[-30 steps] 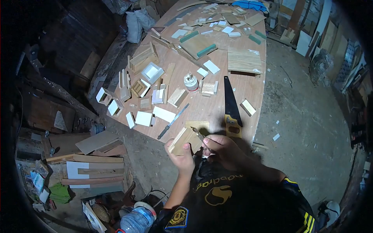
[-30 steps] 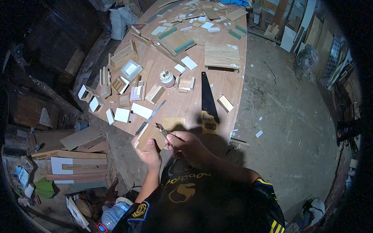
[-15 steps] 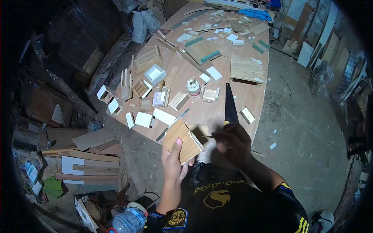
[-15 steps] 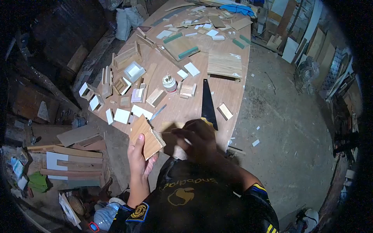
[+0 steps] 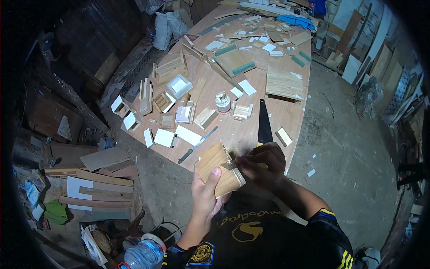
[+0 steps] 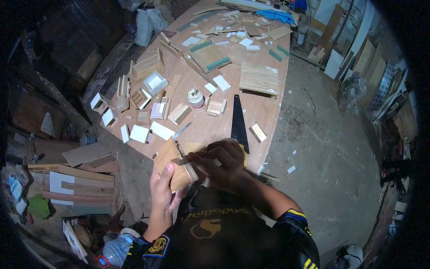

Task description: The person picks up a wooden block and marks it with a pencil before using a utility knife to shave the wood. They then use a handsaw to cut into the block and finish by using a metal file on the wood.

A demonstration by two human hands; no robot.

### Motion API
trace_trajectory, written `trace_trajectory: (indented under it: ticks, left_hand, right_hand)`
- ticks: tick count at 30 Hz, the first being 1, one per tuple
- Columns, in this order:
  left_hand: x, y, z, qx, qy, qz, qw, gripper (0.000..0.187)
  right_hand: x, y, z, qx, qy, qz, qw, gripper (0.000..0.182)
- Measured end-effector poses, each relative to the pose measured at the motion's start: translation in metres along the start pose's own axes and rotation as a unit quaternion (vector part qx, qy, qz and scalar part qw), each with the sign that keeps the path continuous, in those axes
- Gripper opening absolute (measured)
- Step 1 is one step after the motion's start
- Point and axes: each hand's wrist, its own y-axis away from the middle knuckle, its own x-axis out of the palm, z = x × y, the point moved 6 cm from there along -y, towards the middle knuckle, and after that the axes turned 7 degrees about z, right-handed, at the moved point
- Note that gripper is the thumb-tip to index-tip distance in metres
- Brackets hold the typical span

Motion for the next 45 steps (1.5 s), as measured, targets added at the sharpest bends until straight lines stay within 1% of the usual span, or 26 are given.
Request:
trace_trajectory:
  ticks: [1,2,3,5,6,8,13,15,18,20,21,22,23,24,26,27,30,32,34,36,37,39,41,42,44,45]
  left_hand:
    - [0.0,0.0,0.002,0.0,-0.018,-0.017,1.0,0.052]
    - [-0.001,0.001,0.003,0.001,-0.036,-0.033,0.999,0.053]
    - [0.001,0.001,0.002,0.002,-0.036,-0.033,0.999,0.053]
    - [0.006,0.001,-0.004,0.018,-0.042,-0.028,0.999,0.047]
    - [0.007,0.0,-0.004,0.018,-0.042,-0.027,0.999,0.047]
    - [0.007,0.001,-0.009,0.047,-0.078,-0.041,0.995,0.048]
    - [0.01,0.001,-0.012,0.073,-0.114,-0.051,0.989,0.049]
    - [0.011,-0.001,-0.013,0.079,-0.124,-0.049,0.988,0.049]
    - [0.012,-0.002,-0.012,0.075,-0.141,-0.036,0.987,0.05]
    - [0.01,-0.001,-0.011,0.074,-0.161,-0.064,0.982,0.057]
    - [0.009,-0.002,-0.008,0.072,-0.161,-0.064,0.982,0.057]
    - [0.006,-0.004,-0.005,0.089,-0.164,-0.068,0.98,0.054]
    - [0.004,-0.006,-0.005,0.108,-0.167,-0.073,0.977,0.052]
    - [0.005,-0.005,-0.007,0.107,-0.168,-0.073,0.977,0.052]
    - [0.007,-0.002,-0.009,0.058,-0.203,-0.08,0.974,0.056]
    - [0.007,-0.001,-0.008,0.057,-0.203,-0.079,0.974,0.056]
    - [0.007,0.0,-0.003,0.045,-0.165,-0.071,0.983,0.059]
    - [0.008,0.002,-0.002,0.025,-0.116,-0.086,0.989,0.06]
    - [0.005,0.0,0.001,0.034,-0.116,-0.083,0.989,0.06]
    - [0.005,-0.001,0.001,0.046,-0.114,-0.082,0.989,0.059]
    - [0.005,-0.001,-0.001,0.052,-0.128,-0.09,0.986,0.058]
    - [0.004,-0.001,-0.002,0.058,-0.143,-0.1,0.983,0.057]
    - [-0.001,-0.002,-0.001,0.077,-0.084,-0.129,0.985,0.052]
    - [-0.001,0.0,-0.004,0.077,-0.084,-0.128,0.985,0.052]
    - [0.003,0.003,-0.002,-0.019,0.017,-0.088,0.996,0.047]
    - [0.0,0.003,-0.003,-0.018,0.017,-0.088,0.996,0.047]
  right_hand:
    - [-0.002,0.0,-0.002,0.0,0.001,0.001,1.0,0.044]
    - [-0.003,0.001,-0.002,-0.028,0.013,0.014,0.999,0.041]
    - [-0.003,0.001,-0.002,-0.057,0.026,0.027,0.998,0.039]
    - [-0.002,0.004,-0.004,-0.074,0.027,0.033,0.996,0.04]
    - [-0.001,0.005,-0.004,-0.09,0.029,0.04,0.995,0.042]
    - [-0.003,-0.002,-0.003,-0.092,0.027,0.045,0.994,0.043]
    - [-0.001,-0.008,-0.004,-0.085,-0.012,0.047,0.995,0.043]
    - [-0.002,-0.013,-0.002,-0.087,-0.021,0.039,0.995,0.031]
    - [0.001,-0.013,-0.005,-0.086,-0.03,0.032,0.995,0.03]
    - [0.0,-0.015,-0.006,-0.088,-0.035,0.03,0.995,0.03]
    - [0.0,-0.015,-0.006,-0.09,-0.043,0.029,0.995,0.03]
    - [0.002,-0.013,-0.007,-0.088,-0.044,0.029,0.995,0.03]
    - [0.005,-0.009,-0.009,-0.094,-0.046,0.022,0.994,0.034]
    - [0.006,-0.007,-0.01,-0.1,-0.049,0.014,0.994,0.039]
    - [0.005,-0.009,-0.01,-0.097,-0.046,0.022,0.994,0.038]
    - [0.005,-0.01,-0.01,-0.097,-0.042,0.031,0.994,0.038]
    - [0.004,-0.015,-0.007,-0.107,-0.047,0.045,0.992,0.041]
    - [0.004,-0.015,-0.007,-0.101,-0.058,0.052,0.992,0.043]
    - [0.007,-0.012,-0.007,-0.098,-0.071,0.061,0.991,0.044]
    - [0.014,-0.01,-0.008,-0.083,-0.034,0.072,0.993,0.047]
    - [0.016,-0.013,-0.006,-0.085,-0.036,0.072,0.993,0.047]
    - [0.014,-0.021,-0.002,-0.083,-0.033,0.033,0.995,0.035]
    - [0.018,-0.021,-0.001,-0.084,-0.029,0.051,0.995,0.035]
    - [0.02,-0.02,0.0,-0.086,-0.023,0.068,0.994,0.034]
    - [0.023,-0.02,-0.002,-0.085,-0.034,0.085,0.992,0.033]
    - [0.026,-0.019,-0.003,-0.083,-0.046,0.103,0.99,0.031]
